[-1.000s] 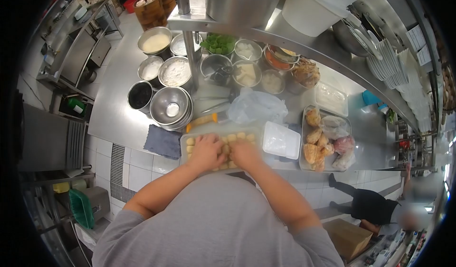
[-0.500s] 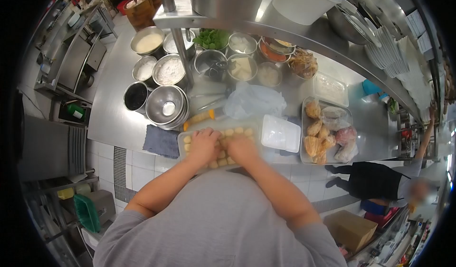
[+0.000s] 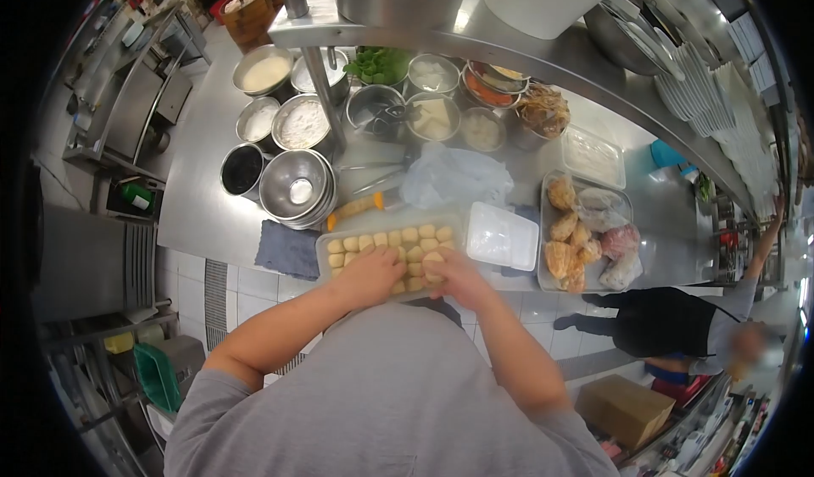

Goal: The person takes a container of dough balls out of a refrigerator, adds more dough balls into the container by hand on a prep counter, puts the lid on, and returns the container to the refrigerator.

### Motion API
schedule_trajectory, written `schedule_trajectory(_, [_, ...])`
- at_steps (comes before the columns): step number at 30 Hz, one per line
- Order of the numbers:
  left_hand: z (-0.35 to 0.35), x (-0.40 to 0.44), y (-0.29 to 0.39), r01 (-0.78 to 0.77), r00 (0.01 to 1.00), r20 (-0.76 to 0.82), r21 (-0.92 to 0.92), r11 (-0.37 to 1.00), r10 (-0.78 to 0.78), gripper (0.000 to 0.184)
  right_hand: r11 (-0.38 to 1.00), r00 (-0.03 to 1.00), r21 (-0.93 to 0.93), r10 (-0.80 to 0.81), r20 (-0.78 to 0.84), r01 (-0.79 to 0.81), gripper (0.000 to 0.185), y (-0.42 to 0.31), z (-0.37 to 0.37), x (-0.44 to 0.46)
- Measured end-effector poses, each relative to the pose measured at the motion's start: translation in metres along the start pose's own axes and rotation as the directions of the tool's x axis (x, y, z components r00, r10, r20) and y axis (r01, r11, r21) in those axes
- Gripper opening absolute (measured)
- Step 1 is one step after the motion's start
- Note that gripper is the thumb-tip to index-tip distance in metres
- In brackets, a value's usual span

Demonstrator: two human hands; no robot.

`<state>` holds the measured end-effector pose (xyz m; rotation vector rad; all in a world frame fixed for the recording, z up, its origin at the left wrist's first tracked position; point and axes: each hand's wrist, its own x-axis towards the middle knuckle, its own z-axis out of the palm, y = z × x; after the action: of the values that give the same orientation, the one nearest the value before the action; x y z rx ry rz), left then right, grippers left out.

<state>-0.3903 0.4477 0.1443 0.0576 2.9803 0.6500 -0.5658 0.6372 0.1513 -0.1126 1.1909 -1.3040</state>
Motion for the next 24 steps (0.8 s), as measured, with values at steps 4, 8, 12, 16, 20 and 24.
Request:
schedule_trajectory(4, [-0.001, 0.008, -0.006, -0.102, 0.993, 0.066, 0.030, 0.994, 0.099, 0.026, 0.942, 0.990, -0.337, -0.058, -0.131, 0.011, 0.033, 0.014, -0.002, 0.010])
schedule_trajectory(8, [0.002, 0.005, -0.013, -0.212, 0.977, 0.011, -0.037, 0.977, 0.212, 0.028, 0.952, 0.977, -0.286, -0.153, -0.148, 0.106, 0.033, 0.016, 0.005, 0.007])
schedule_trajectory(12, [0.006, -0.005, -0.008, 0.001, 0.997, -0.072, -0.129, 0.992, -0.010, 0.032, 0.936, 0.985, -0.339, -0.136, -0.104, 0.094, 0.038, 0.017, -0.001, 0.008])
schedule_trajectory(16, [0.019, -0.025, 0.002, 0.041, 0.949, -0.299, -0.200, 0.979, -0.101, 0.036, 0.601, 0.947, -0.778, -0.320, -0.026, 0.182, 0.046, 0.035, 0.007, 0.018])
schedule_trajectory(20, [0.038, -0.030, 0.001, 0.064, 0.905, -0.404, -0.179, 0.982, -0.133, 0.037, 0.377, 0.960, -0.917, -0.279, 0.018, 0.127, 0.051, 0.024, 0.034, 0.013])
schedule_trajectory(24, [0.030, -0.032, 0.008, 0.168, 0.908, -0.363, -0.146, 0.975, -0.211, 0.032, 0.304, 0.961, -0.945, -0.273, 0.040, 0.126, 0.051, 0.018, 0.033, 0.014])
